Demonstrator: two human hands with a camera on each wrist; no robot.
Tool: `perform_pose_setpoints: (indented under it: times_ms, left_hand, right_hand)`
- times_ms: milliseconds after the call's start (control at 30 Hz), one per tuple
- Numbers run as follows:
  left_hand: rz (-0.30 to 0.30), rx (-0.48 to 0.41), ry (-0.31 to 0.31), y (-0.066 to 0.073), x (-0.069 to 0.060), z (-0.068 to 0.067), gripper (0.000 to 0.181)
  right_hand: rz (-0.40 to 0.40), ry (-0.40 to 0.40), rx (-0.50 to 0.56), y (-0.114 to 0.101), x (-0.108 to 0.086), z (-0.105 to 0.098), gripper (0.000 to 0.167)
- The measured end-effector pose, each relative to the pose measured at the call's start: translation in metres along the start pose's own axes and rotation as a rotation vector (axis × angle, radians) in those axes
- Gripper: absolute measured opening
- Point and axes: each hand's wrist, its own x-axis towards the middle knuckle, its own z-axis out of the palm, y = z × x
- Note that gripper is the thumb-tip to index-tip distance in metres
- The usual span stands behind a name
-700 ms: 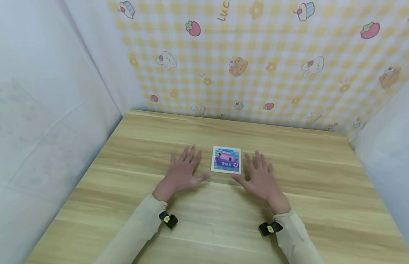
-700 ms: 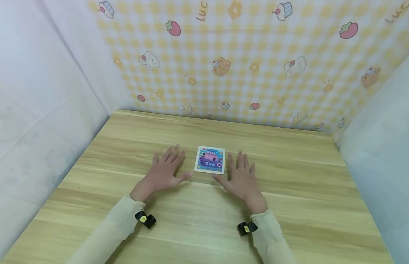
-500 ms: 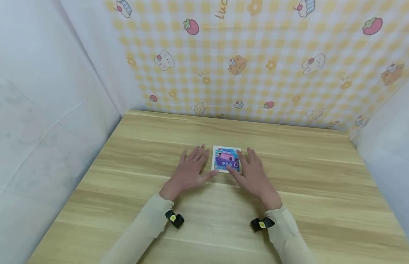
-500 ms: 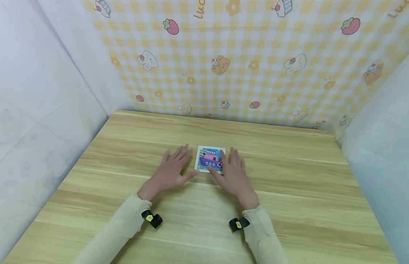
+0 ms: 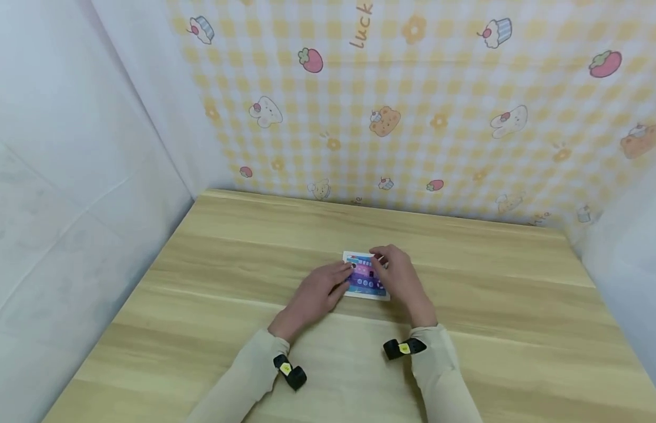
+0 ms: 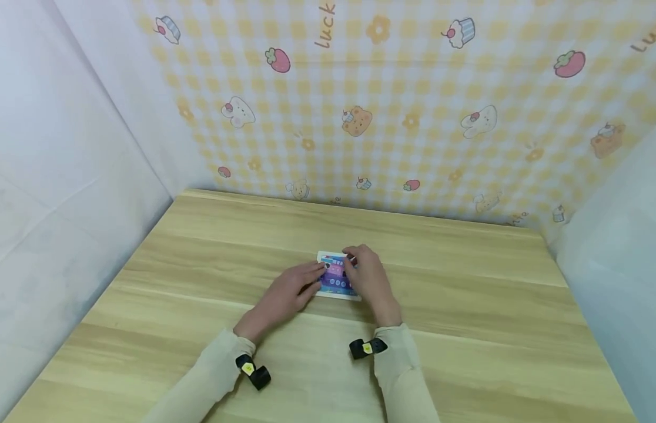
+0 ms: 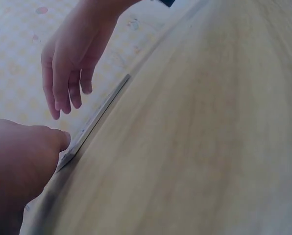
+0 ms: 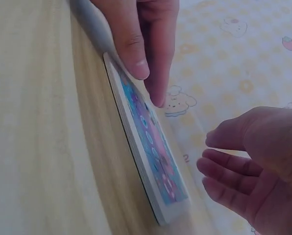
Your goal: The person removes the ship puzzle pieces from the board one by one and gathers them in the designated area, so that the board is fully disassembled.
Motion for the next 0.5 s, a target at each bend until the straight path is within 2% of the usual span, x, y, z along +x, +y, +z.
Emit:
perform_pose_setpoints:
  times_ms: [133, 267, 500]
  left_hand:
    - [0.01, -0.006, 0.002, -0.002, -0.006, 0.01, 0.04]
    - [-0.004, -0.029, 0.0, -0.004, -0.008, 0.016, 0.04]
    - [-0.03, -0.04, 0.021, -0.007, -0.002, 0.012, 0.039]
  right_hand:
    - [-0.009, -0.057, 0.026, 0.003, 0.008, 0.01, 0.027]
    - [-0.024, -0.077, 0.01, 0.006, 0.012, 0.021, 0.026]
    - [-0.082, -0.067, -0.058, 0.009, 0.023, 0.029, 0.024]
